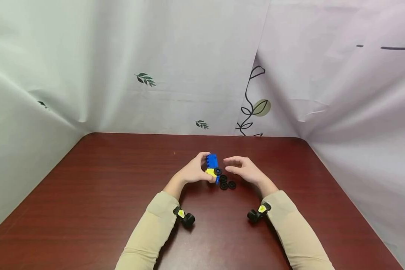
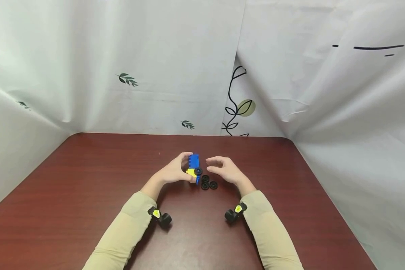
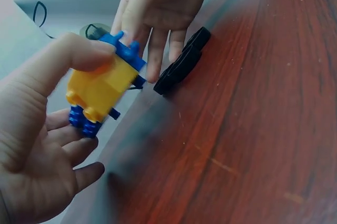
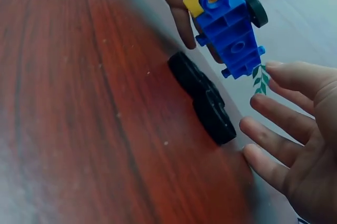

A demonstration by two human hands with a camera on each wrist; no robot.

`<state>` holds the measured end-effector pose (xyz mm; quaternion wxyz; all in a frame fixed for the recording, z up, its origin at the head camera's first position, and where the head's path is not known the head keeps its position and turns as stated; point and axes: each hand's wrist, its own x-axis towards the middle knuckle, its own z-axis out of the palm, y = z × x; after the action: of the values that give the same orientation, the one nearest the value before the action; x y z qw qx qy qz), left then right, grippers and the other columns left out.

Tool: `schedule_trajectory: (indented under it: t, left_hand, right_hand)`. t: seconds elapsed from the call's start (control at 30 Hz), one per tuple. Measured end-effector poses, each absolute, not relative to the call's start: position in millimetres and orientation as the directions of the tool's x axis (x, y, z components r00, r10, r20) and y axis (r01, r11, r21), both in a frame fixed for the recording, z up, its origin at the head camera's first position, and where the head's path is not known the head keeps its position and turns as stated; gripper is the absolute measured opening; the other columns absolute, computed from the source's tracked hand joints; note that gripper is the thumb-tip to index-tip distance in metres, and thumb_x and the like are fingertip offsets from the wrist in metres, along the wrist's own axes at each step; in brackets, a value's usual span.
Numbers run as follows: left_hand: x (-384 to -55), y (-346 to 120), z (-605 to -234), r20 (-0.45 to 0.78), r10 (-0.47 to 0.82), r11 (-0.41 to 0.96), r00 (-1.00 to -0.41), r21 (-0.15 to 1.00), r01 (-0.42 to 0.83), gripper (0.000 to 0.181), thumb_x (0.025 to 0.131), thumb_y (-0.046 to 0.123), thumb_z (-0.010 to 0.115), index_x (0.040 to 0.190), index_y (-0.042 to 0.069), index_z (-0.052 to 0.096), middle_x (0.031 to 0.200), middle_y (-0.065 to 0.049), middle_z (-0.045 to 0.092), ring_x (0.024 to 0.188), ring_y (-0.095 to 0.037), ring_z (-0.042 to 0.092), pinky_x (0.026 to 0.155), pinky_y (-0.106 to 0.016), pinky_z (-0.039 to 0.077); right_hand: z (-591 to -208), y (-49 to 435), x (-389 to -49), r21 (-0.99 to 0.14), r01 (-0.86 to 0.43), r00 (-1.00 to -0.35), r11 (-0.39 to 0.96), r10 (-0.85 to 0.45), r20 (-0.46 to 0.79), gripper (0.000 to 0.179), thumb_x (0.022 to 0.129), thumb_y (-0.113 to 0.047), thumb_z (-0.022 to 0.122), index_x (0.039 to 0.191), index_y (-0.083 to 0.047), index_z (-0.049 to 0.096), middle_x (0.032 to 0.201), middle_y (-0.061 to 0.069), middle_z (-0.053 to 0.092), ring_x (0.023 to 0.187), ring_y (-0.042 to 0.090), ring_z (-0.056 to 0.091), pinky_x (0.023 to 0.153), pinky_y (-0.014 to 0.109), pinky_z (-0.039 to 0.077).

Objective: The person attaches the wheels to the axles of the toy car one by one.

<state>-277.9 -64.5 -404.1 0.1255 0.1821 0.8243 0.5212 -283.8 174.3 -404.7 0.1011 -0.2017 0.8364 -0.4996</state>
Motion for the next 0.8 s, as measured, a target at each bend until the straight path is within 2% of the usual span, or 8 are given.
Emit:
schedule_trajectory:
  t: [0.1,0.33,0.57,0.8]
  left_hand:
    - [-277,-67,-404,-0.035,0.440,0.406,-0.897,0.899,0.163,0.098,0.066,0.021,0.084,0.144,0.009,0.025,0.145,-0.014,0.040,0.135,-0.027,0.040,0.106,-0.042,0.041]
    - [-278,-71,-402,-0.070,0.487,0.376,-0.871,0.917,0.136,0.099,0.066,0.016,0.083,0.145,0.010,0.024,0.149,-0.013,0.034,0.140,-0.027,0.033,0.111,-0.042,0.034]
    - [-280,-73,-403,-0.087,0.528,0.381,-0.845,0.914,0.143,0.096,0.068,0.015,0.082,0.145,0.009,0.024,0.149,-0.013,0.033,0.141,-0.028,0.031,0.113,-0.042,0.030]
    - [-281,-74,-406,-0.088,0.535,0.385,-0.840,0.911,0.149,0.097,0.068,0.015,0.083,0.145,0.009,0.024,0.149,-0.013,0.034,0.141,-0.027,0.030,0.114,-0.040,0.029]
  right_hand:
    - [-408,173,-284,-0.862,-0.280,-0.884,0.423,-0.463,0.060,0.044,0.087,-0.023,0.068,0.125,-0.003,0.060,0.126,0.016,0.061,0.116,0.030,0.057,0.097,0.044,0.048]
    - [-413,171,-283,-0.872,-0.291,-0.863,0.394,-0.502,0.062,0.045,0.082,-0.012,0.073,0.122,0.003,0.061,0.118,0.022,0.063,0.108,0.033,0.061,0.088,0.038,0.054]
    - [-416,169,-283,-0.815,-0.336,-0.870,0.473,-0.488,0.076,0.046,0.079,-0.017,0.076,0.121,-0.001,0.063,0.118,0.018,0.065,0.109,0.032,0.060,0.093,0.045,0.050]
    - [-416,167,-281,-0.780,-0.364,-0.879,0.509,-0.464,0.106,0.039,0.082,-0.014,0.073,0.118,-0.001,0.065,0.113,0.016,0.066,0.103,0.028,0.061,0.087,0.040,0.052]
